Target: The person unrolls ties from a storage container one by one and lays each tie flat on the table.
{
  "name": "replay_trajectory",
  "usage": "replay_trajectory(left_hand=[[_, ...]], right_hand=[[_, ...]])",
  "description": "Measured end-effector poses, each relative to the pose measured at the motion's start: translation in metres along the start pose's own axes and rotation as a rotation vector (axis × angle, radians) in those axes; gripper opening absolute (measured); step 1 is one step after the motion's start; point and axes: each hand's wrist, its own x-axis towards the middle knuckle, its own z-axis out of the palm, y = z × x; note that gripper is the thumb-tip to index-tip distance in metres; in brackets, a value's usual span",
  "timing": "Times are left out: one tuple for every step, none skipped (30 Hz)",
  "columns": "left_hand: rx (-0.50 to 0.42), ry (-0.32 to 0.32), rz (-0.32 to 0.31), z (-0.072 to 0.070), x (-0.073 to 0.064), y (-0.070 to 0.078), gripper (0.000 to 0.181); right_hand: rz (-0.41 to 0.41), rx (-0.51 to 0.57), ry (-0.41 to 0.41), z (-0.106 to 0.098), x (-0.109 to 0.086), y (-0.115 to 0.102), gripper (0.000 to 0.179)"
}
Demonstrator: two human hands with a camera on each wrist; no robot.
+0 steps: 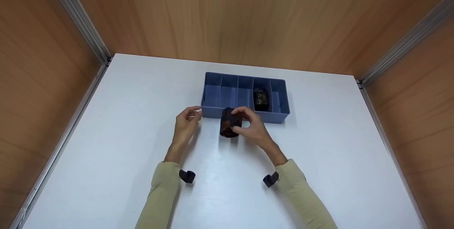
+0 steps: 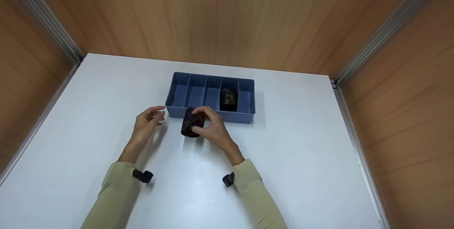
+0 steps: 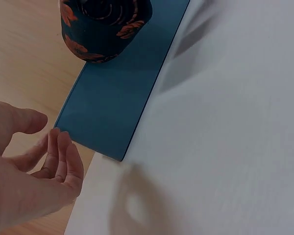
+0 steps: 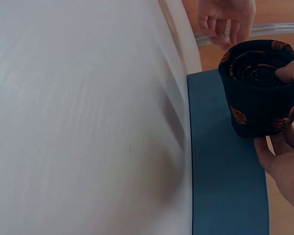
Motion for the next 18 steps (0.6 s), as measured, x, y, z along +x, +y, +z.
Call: replay_trajectory(left_hand=[[0.01,0.002,0.004,-0.001,-0.002,0.0,0.03],[0.019,0.005,0.009,-0.002,-0.003,0.001,0.03],[0.024,0.007,0.013,-0.002,-0.005,0.001,0.031],[0.026,0.009,0.018,-0.003,-0.007,0.001,0.031],[0.019,0.009,0.025,-0.004,-0.009,0.002,0.03],[0.008,0.007,0.029,-0.005,-0.012,0.002,0.029],[-0.007,0.006,0.035,-0.005,-0.014,0.002,0.029],[-0.021,0.005,0.039,-0.006,-0.016,0.002,0.028],[-0.033,0.004,0.043,-0.006,-0.018,0.002,0.028],[-0.045,0.001,0.049,-0.007,-0.02,0.002,0.027],[-0.054,-0.002,0.054,-0.007,-0.021,0.001,0.027],[-0.058,-0.003,0.058,-0.007,-0.023,0.001,0.027],[-0.059,-0.003,0.063,-0.007,-0.024,0.001,0.027],[-0.056,-0.003,0.068,-0.008,-0.025,0.001,0.027],[-0.05,-0.003,0.074,-0.008,-0.026,0.001,0.027],[-0.046,-0.002,0.078,-0.008,-0.027,0.0,0.026],[-0.037,0.001,0.08,-0.009,-0.028,0.001,0.026],[-0.028,0.002,0.082,-0.009,-0.029,0.0,0.026]], right_hand=[[0.003,-0.006,-0.002,0.002,0.001,0.004,0.041],[0.008,-0.013,-0.003,0.003,0.002,0.009,0.042],[0.01,-0.014,-0.006,0.005,0.003,0.014,0.042],[0.011,-0.012,-0.01,0.006,0.003,0.015,0.042],[0.011,-0.012,-0.016,0.008,0.004,0.016,0.042],[0.006,-0.011,-0.022,0.009,0.005,0.017,0.041],[0.004,-0.012,-0.028,0.011,0.006,0.017,0.041],[-0.002,-0.012,-0.033,0.012,0.007,0.018,0.04],[-0.009,-0.012,-0.04,0.013,0.008,0.017,0.04],[-0.015,-0.016,-0.045,0.015,0.008,0.017,0.04],[-0.023,-0.023,-0.05,0.016,0.009,0.017,0.04],[-0.029,-0.032,-0.053,0.018,0.01,0.017,0.04],[-0.035,-0.042,-0.056,0.019,0.011,0.017,0.04],[-0.039,-0.05,-0.059,0.021,0.011,0.017,0.04],[-0.04,-0.059,-0.062,0.022,0.012,0.017,0.04],[-0.041,-0.066,-0.064,0.023,0.013,0.017,0.04],[-0.042,-0.072,-0.067,0.025,0.013,0.017,0.039],[-0.045,-0.077,-0.069,0.026,0.014,0.017,0.039]])
